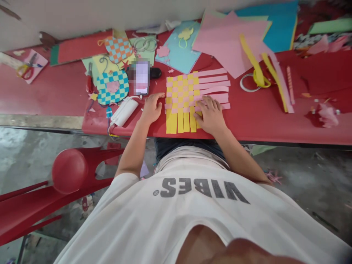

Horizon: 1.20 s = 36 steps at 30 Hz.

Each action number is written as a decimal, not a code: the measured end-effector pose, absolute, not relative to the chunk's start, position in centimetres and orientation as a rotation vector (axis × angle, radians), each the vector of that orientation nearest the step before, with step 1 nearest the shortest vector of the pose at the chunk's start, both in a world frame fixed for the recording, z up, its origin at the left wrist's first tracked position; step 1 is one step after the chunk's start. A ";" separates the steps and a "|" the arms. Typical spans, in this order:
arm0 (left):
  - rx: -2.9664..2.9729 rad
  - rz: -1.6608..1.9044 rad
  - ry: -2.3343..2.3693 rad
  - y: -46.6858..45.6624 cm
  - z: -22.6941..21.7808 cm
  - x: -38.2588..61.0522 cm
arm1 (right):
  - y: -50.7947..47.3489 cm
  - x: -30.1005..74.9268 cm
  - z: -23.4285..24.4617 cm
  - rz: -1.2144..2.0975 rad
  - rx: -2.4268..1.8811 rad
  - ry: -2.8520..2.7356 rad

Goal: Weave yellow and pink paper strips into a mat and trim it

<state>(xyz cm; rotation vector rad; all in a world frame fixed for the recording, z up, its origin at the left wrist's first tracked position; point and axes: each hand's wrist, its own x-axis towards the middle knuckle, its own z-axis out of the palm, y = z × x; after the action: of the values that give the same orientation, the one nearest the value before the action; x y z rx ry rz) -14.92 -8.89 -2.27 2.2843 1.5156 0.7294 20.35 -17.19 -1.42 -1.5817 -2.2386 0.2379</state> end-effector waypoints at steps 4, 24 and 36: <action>2.296 0.730 1.543 -9.1 -2.2 -14.9 | -17.3 20.5 -1.6 0.231 -1.553 -2.207; 2.461 0.617 1.305 -9.8 1.8 -10.4 | -11.9 39.0 -1.5 -0.231 -2.027 -1.720; 2.442 0.344 1.123 -0.7 -0.7 -0.8 | -25.4 22.5 0.6 0.559 -1.501 -2.419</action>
<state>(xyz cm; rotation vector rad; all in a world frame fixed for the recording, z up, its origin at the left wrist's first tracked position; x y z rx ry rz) -0.83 -0.67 -0.73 2.4422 1.1235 0.3443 22.47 -25.37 0.64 -1.5005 -2.4192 0.5586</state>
